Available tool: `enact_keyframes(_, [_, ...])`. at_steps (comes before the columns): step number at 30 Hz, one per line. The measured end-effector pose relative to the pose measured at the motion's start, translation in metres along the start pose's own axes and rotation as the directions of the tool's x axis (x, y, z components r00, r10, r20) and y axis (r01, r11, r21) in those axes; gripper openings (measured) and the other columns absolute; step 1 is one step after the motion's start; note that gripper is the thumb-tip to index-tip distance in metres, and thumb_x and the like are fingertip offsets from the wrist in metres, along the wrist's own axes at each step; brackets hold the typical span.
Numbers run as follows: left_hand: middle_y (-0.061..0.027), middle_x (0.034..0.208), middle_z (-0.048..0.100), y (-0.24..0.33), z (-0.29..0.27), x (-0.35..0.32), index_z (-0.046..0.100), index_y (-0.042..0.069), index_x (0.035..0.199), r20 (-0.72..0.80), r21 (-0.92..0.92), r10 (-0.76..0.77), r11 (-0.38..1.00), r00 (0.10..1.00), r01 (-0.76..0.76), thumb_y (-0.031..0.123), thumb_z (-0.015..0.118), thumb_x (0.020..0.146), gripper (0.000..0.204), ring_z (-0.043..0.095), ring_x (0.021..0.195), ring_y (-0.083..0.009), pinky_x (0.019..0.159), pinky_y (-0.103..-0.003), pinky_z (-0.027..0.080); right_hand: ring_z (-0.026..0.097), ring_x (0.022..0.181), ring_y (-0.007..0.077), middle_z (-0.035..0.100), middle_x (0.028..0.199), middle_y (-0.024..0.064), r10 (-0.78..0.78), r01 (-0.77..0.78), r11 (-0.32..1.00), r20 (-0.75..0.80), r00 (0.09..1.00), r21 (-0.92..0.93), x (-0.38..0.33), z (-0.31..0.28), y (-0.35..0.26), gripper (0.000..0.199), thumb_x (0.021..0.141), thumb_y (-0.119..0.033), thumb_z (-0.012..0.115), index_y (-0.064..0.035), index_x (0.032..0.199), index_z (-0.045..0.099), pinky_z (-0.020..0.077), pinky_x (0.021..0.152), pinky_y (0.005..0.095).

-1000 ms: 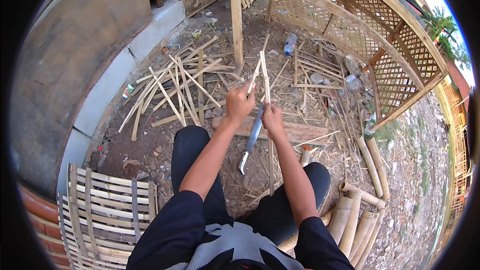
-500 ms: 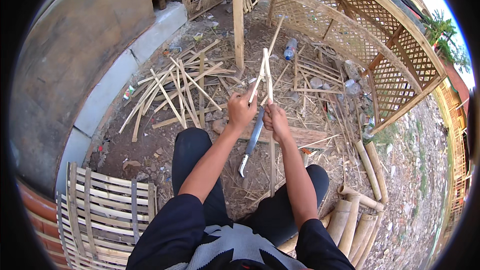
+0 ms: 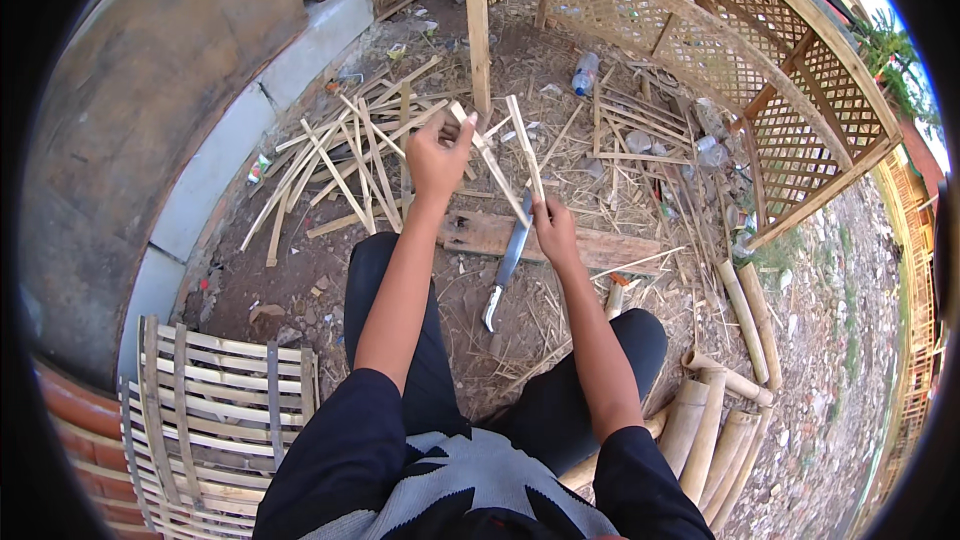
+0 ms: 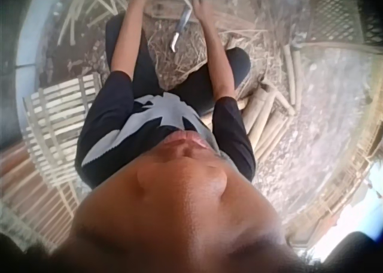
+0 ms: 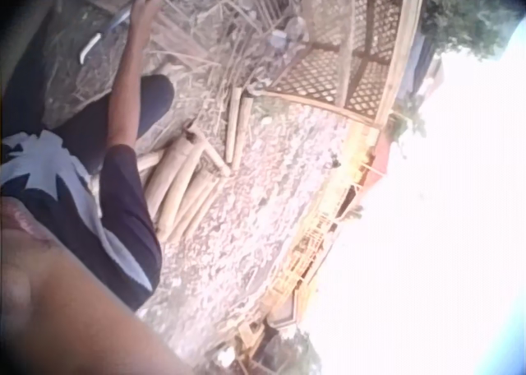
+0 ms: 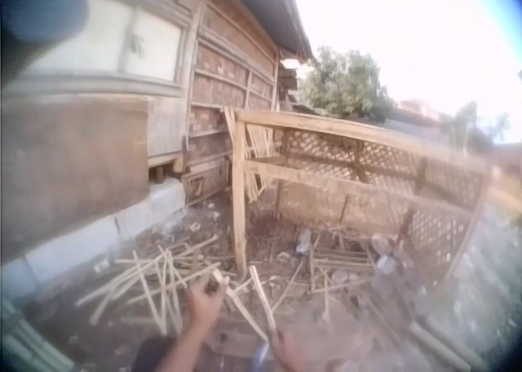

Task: The person scrapes bamboo strips with a knife, then splits a bamboo stalk by placing the knife against its top and hammering the blade with a bamboo pole.

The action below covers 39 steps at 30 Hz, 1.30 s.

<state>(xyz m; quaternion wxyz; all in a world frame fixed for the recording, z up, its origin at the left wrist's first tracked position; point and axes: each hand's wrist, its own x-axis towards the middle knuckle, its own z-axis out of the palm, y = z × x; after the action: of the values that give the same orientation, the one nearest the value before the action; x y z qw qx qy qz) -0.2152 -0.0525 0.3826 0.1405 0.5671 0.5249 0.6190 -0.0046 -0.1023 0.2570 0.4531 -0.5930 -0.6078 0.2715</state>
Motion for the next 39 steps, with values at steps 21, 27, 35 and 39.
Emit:
enact_keyframes(21, [-0.007, 0.082, 0.072, -0.048, 0.111, 0.064, 0.072, 0.0, 0.097, 0.417, -0.099, 0.187, 0.982, 0.89, -0.16, 0.025, 0.077, 0.086, 0.028, 0.065, 0.072, -0.0106, 0.065, -0.026, 0.051, 0.045, 0.116, 0.0442, 0.049, 0.124, 0.028, -0.069, -0.183, 0.893, -0.526, 0.848, -0.412, 0.065, -0.001, 0.118, 0.047, 0.087, -0.021, 0.069, 0.0013, 0.125, 0.053, 0.0357, 0.1, 0.0526])
enact_keyframes(27, [-0.009, 0.074, 0.07, -0.082, 0.123, 0.08, 0.072, -0.001, 0.088, 0.313, -0.208, 0.165, 0.973, 0.935, -0.102, 0.026, 0.08, 0.082, 0.029, 0.065, 0.063, -0.0139, 0.057, -0.027, 0.049, 0.052, 0.11, 0.0448, 0.055, 0.113, 0.0275, 0.285, -0.514, 0.81, -0.575, 0.767, -0.284, 0.017, 0.084, 0.18, 0.06, 0.078, -0.03, 0.077, 0.0015, 0.122, 0.05, 0.0394, 0.098, 0.0508])
enact_keyframes(35, [-0.0088, 0.082, 0.072, -0.086, 0.101, 0.088, 0.069, -0.002, 0.1, 0.333, -0.203, 0.128, 0.977, 0.934, -0.062, 0.024, 0.081, 0.083, 0.033, 0.068, 0.074, -0.0121, 0.067, -0.026, 0.053, 0.064, 0.101, 0.0459, 0.064, 0.107, 0.0306, 0.711, -0.65, 0.669, 0.057, 0.701, -0.36, -0.112, 0.192, 0.205, 0.072, 0.071, -0.033, 0.082, 0.0064, 0.119, 0.046, 0.0501, 0.088, 0.0515])
enact_keyframes(39, [-0.0083, 0.082, 0.073, -0.087, 0.091, 0.097, 0.071, -0.001, 0.098, 0.339, -0.208, 0.177, 0.972, 0.924, -0.109, 0.022, 0.077, 0.086, 0.026, 0.069, 0.074, -0.012, 0.069, -0.026, 0.053, 0.062, 0.105, 0.0451, 0.063, 0.11, 0.0302, 0.68, -0.602, 0.697, 0.09, 0.728, -0.389, -0.106, 0.189, 0.221, 0.077, 0.068, -0.031, 0.084, 0.0056, 0.123, 0.044, 0.0501, 0.092, 0.0492])
